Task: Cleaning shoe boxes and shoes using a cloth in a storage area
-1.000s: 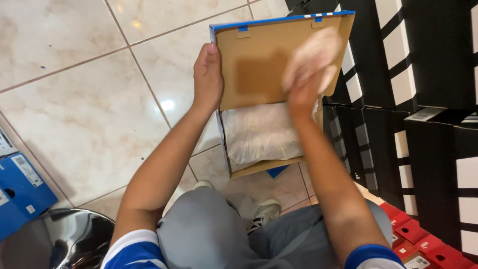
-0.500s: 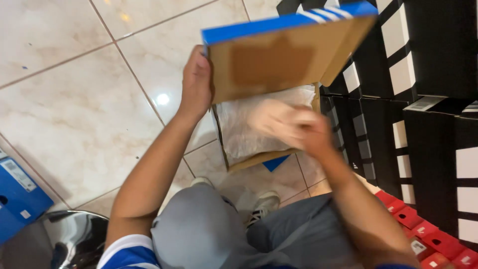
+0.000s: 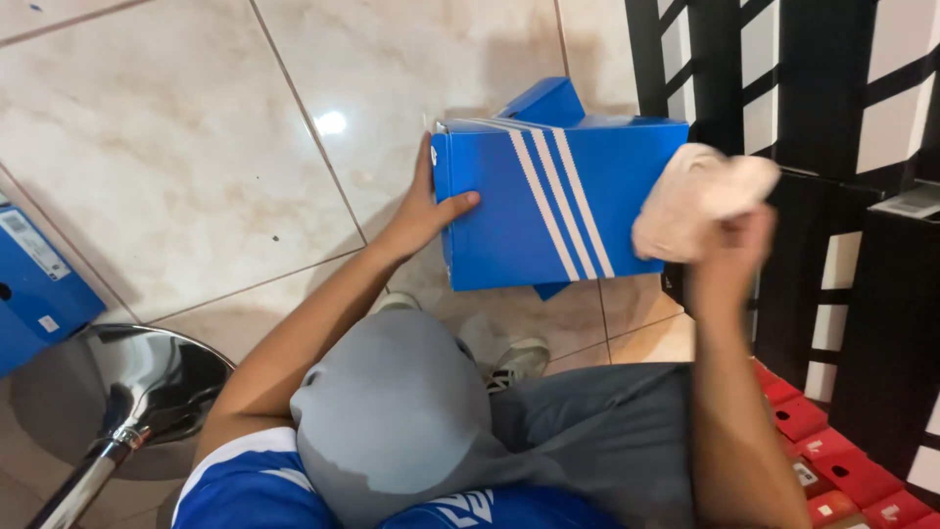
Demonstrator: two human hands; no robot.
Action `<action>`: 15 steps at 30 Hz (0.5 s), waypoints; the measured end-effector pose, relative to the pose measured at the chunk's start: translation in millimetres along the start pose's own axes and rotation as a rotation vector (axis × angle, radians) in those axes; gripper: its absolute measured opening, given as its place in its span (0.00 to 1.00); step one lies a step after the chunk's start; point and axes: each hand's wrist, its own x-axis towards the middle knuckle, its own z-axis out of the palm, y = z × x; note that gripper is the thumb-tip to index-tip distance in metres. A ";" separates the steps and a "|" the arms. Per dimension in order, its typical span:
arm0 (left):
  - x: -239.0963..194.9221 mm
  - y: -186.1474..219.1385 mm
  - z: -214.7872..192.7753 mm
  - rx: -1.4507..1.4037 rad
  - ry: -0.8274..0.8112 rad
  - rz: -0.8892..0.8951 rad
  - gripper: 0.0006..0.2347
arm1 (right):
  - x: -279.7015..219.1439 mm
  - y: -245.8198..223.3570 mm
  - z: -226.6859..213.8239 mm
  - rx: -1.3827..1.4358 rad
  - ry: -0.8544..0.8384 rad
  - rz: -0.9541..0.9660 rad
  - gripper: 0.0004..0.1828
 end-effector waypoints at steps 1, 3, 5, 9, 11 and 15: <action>-2.3 12.1 9.5 -0.004 0.040 0.006 0.54 | -4.1 16.1 6.4 -0.132 -0.146 -0.277 0.07; -3.0 17.4 16.4 -0.018 0.108 0.024 0.55 | -14.8 15.8 28.5 -0.261 -0.320 -0.573 0.17; -6.0 -1.4 15.7 -0.089 0.075 0.075 0.56 | -39.3 -11.4 50.6 -0.676 -0.525 -0.604 0.49; -7.7 -55.9 3.1 -0.053 0.050 0.169 0.63 | -11.1 6.5 50.8 -0.685 -0.495 -0.384 0.60; -12.1 -58.0 1.3 -0.078 -0.029 0.287 0.65 | 27.4 31.8 38.6 -0.407 -0.501 -0.632 0.46; -4.3 -55.5 3.7 -0.194 -0.150 0.358 0.65 | 18.3 -2.2 33.9 -0.238 -0.539 -0.406 0.34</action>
